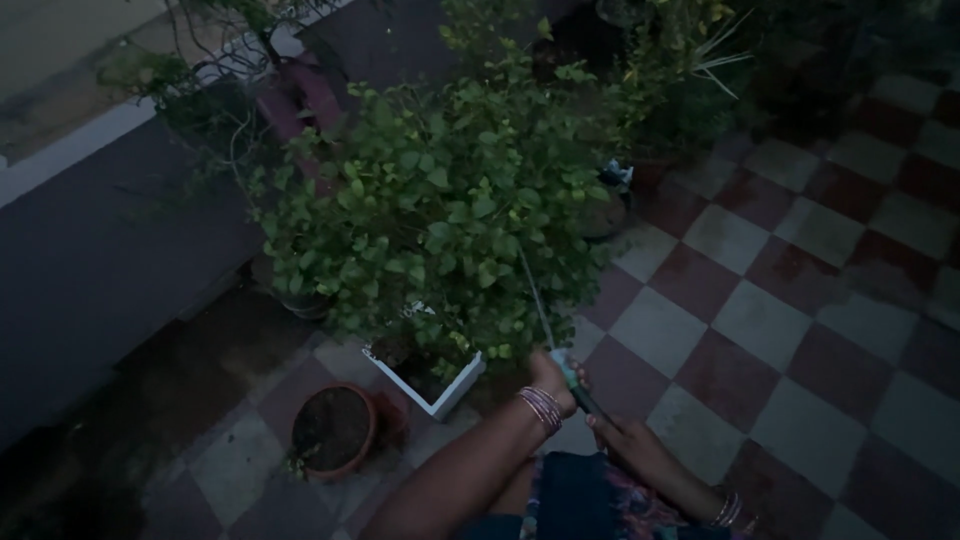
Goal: Watering several potted plants on a tiled balcony using a water hose.
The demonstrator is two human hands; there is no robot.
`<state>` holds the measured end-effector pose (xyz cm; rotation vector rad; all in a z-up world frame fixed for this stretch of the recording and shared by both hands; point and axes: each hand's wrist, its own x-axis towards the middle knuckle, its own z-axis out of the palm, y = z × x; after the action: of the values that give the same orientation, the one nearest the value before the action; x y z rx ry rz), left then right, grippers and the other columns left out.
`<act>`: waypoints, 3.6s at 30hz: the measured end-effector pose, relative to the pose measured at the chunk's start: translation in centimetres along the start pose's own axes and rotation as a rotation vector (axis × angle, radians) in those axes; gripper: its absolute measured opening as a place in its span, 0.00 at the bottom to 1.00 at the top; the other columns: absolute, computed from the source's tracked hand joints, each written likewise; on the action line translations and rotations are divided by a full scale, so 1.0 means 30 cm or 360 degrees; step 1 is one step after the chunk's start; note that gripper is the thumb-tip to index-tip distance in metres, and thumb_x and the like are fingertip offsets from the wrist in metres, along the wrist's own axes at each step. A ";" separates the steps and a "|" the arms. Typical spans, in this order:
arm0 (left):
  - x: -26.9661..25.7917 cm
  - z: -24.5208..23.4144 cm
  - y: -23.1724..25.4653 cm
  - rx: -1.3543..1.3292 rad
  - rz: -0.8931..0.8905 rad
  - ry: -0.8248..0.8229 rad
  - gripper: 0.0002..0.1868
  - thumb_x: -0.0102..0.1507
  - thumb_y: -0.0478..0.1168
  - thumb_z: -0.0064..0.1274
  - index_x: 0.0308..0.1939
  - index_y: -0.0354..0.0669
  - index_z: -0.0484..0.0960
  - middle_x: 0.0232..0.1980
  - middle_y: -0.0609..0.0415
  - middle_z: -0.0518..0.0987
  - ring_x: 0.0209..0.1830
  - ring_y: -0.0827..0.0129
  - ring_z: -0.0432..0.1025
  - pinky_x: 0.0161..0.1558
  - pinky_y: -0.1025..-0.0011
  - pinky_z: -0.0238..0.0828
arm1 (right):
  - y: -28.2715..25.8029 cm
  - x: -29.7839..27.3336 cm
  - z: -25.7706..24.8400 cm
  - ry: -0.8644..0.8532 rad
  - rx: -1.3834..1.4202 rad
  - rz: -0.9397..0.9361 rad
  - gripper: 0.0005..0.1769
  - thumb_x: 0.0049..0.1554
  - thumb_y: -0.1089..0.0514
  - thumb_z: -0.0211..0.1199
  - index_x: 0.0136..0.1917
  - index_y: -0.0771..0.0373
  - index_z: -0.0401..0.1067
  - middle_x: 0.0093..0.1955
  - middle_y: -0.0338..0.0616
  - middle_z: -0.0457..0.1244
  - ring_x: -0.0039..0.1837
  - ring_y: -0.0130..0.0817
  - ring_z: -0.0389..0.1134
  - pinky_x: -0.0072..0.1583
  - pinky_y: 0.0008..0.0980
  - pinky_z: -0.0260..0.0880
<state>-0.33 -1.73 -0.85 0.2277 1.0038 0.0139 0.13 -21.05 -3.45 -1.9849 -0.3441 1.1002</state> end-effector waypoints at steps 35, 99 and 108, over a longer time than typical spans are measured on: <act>0.108 -0.123 -0.175 -0.0126 -0.0013 0.0087 0.29 0.69 0.58 0.25 0.31 0.41 0.72 0.27 0.51 0.70 0.25 0.63 0.65 0.31 0.64 0.65 | 0.120 -0.026 -0.060 -0.0216 -0.0201 -0.0003 0.31 0.60 0.33 0.55 0.35 0.62 0.71 0.26 0.36 0.57 0.30 0.27 0.58 0.35 0.31 0.56; -0.017 -0.231 0.354 -0.0145 0.0333 -0.0106 0.25 0.70 0.57 0.29 0.35 0.43 0.72 0.26 0.51 0.69 0.24 0.60 0.63 0.29 0.58 0.65 | -0.140 0.242 0.256 -0.0199 -0.0079 -0.0228 0.31 0.62 0.35 0.56 0.34 0.64 0.69 0.30 0.35 0.54 0.35 0.24 0.55 0.38 0.31 0.57; -0.039 -0.223 0.407 -0.0159 0.0346 -0.0070 0.28 0.70 0.59 0.27 0.32 0.43 0.73 0.22 0.53 0.70 0.22 0.62 0.62 0.29 0.60 0.62 | -0.171 0.281 0.285 -0.0198 -0.0100 -0.0186 0.29 0.62 0.36 0.55 0.35 0.64 0.71 0.29 0.35 0.56 0.34 0.26 0.57 0.38 0.33 0.59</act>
<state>-5.43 11.28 -0.94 0.2441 0.9284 0.2554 -1.09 -8.48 -6.78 -1.9295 -0.5594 1.1528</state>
